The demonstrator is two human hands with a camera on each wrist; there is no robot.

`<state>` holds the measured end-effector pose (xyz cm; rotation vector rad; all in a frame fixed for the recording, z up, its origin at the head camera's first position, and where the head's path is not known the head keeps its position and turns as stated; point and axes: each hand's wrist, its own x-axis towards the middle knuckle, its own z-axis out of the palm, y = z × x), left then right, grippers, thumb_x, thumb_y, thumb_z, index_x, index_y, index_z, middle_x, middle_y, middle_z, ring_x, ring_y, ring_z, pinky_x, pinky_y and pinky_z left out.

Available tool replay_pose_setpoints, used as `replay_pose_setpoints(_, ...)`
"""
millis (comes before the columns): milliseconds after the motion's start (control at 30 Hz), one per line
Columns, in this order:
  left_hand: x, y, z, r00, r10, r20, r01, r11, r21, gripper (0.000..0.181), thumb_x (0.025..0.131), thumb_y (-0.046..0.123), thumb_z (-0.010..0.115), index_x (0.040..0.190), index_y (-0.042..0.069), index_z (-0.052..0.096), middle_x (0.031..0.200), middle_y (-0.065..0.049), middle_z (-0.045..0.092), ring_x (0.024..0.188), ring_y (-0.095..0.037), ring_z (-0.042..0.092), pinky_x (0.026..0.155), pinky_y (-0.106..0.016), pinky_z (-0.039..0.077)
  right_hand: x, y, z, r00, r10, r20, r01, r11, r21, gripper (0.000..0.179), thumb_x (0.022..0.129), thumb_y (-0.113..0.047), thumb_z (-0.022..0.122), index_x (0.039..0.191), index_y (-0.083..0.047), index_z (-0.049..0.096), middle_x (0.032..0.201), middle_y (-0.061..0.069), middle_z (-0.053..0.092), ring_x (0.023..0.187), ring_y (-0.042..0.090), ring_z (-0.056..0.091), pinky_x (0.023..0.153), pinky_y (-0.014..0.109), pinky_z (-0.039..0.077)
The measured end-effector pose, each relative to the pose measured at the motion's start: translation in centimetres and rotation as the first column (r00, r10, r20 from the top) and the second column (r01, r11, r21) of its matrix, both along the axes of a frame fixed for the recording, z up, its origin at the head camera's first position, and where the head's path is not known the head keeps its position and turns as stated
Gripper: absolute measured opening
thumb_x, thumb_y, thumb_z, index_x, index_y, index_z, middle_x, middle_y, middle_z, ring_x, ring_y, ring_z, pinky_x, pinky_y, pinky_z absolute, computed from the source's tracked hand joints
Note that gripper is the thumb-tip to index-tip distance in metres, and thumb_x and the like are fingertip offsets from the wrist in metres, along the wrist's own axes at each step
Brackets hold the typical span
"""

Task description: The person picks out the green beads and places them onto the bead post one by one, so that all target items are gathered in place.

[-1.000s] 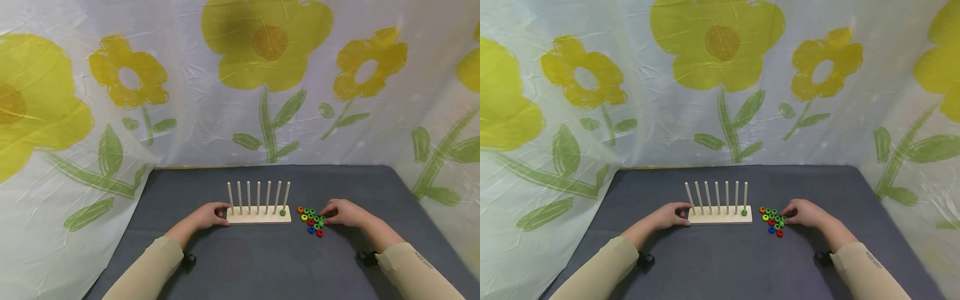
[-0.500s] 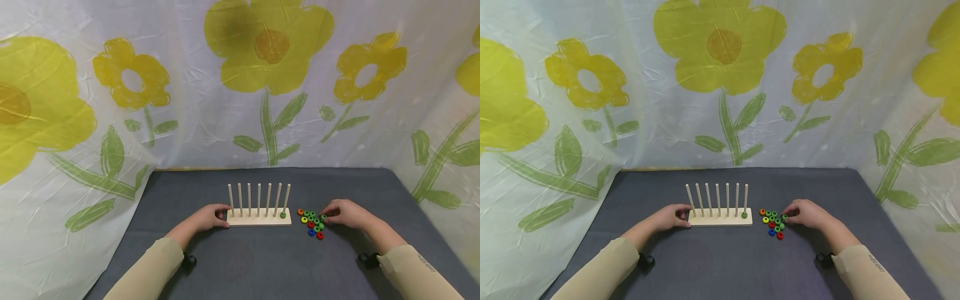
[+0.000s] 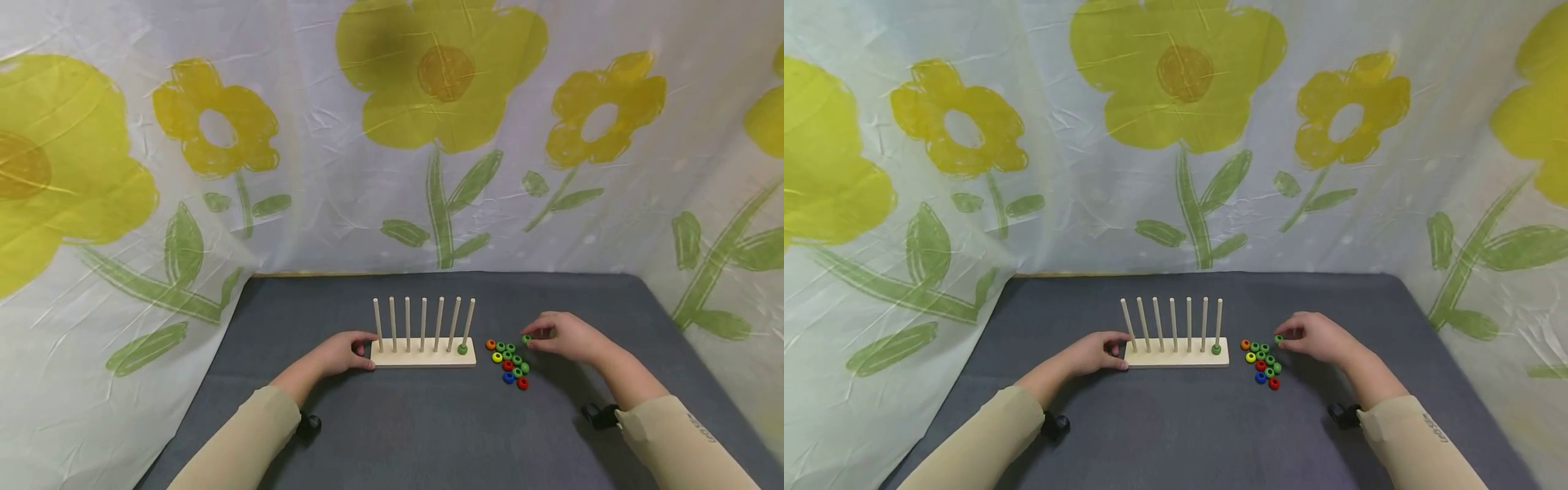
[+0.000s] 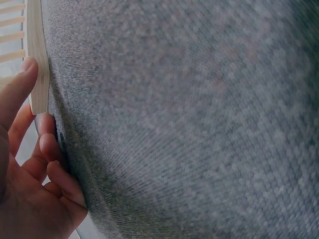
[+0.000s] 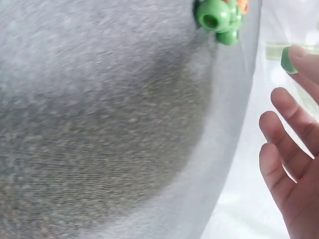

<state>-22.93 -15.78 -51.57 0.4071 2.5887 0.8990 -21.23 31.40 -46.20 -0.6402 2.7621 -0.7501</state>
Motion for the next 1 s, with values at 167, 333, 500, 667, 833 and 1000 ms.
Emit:
replay_pose_setpoints(167, 0.0, 0.0, 0.0, 1.0, 0.001, 0.003, -0.001, 1.0, 0.005, 0.061, 0.079, 0.026, 0.085, 0.135, 0.016, 0.062, 0.082, 0.001, 0.053, 0.076, -0.014, 0.048, 0.074, -0.034, 0.038, 0.1, -0.4, 0.8, 0.999, 0.009, -0.031, -0.009, 1.0, -0.013, 0.023, 0.09, -0.019, 0.075, 0.111, -0.011, 0.076, 0.099, -0.007, 0.064, 0.083, 0.01, 0.058, 0.068, 0.03, 0.049)
replay_pose_setpoints(333, 0.0, 0.0, 0.0, 1.0, 0.003, -0.002, -0.003, 1.0, 0.01, 0.06, 0.08, 0.026, 0.085, 0.134, 0.016, 0.063, 0.082, 0.002, 0.053, 0.075, -0.015, 0.049, 0.074, -0.035, 0.038, 0.1, -0.7, 1.6, 0.998, 0.015, -0.059, -0.017, 0.999, -0.034, 0.023, 0.089, -0.021, 0.076, 0.11, -0.011, 0.076, 0.095, -0.008, 0.063, 0.08, 0.01, 0.058, 0.067, 0.029, 0.049)
replay_pose_setpoints(500, -0.1, 0.0, 0.0, 1.0, -0.001, -0.005, 0.001, 1.0, 0.007, 0.059, 0.08, 0.027, 0.085, 0.134, 0.016, 0.063, 0.082, 0.002, 0.053, 0.075, -0.014, 0.048, 0.074, -0.035, 0.038, -0.1, -1.0, 2.3, 0.996, 0.014, -0.086, -0.017, 0.999, -0.034, 0.02, 0.089, -0.019, 0.076, 0.109, -0.014, 0.076, 0.092, -0.008, 0.062, 0.076, 0.012, 0.056, 0.065, 0.029, 0.048)
replay_pose_setpoints(667, -0.1, -0.1, 0.0, 1.0, 0.005, -0.006, -0.005, 1.0, 0.003, 0.06, 0.08, 0.027, 0.085, 0.134, 0.017, 0.063, 0.082, 0.002, 0.054, 0.075, -0.015, 0.049, 0.073, -0.035, 0.038, -0.2, -1.4, 3.0, 0.992, 0.016, -0.123, -0.022, 0.999, -0.045, 0.019, 0.089, -0.017, 0.077, 0.108, -0.016, 0.077, 0.092, -0.009, 0.062, 0.076, 0.01, 0.055, 0.067, 0.029, 0.048)
replay_pose_setpoints(833, 0.0, -0.1, 0.1, 1.0, 0.0, -0.005, 0.0, 1.0, 0.001, 0.06, 0.08, 0.027, 0.085, 0.135, 0.017, 0.062, 0.082, 0.001, 0.054, 0.075, -0.015, 0.048, 0.074, -0.035, 0.038, -0.2, -1.6, 3.8, 0.993, 0.005, -0.117, -0.013, 0.998, -0.067, 0.019, 0.088, -0.018, 0.077, 0.108, -0.016, 0.076, 0.092, -0.008, 0.063, 0.077, 0.012, 0.056, 0.067, 0.029, 0.048)
replay_pose_setpoints(1000, 0.0, 0.0, 0.2, 1.0, -0.002, 0.003, 0.002, 1.0, -0.004, 0.06, 0.08, 0.027, 0.084, 0.135, 0.018, 0.062, 0.083, 0.001, 0.054, 0.076, -0.015, 0.049, 0.074, -0.035, 0.037, -0.2, -1.8, 4.2, 0.994, -0.011, -0.112, 0.002, 0.997, -0.08, 0.019, 0.089, -0.019, 0.076, 0.108, -0.016, 0.076, 0.093, -0.007, 0.063, 0.076, 0.013, 0.056, 0.065, 0.029, 0.048)
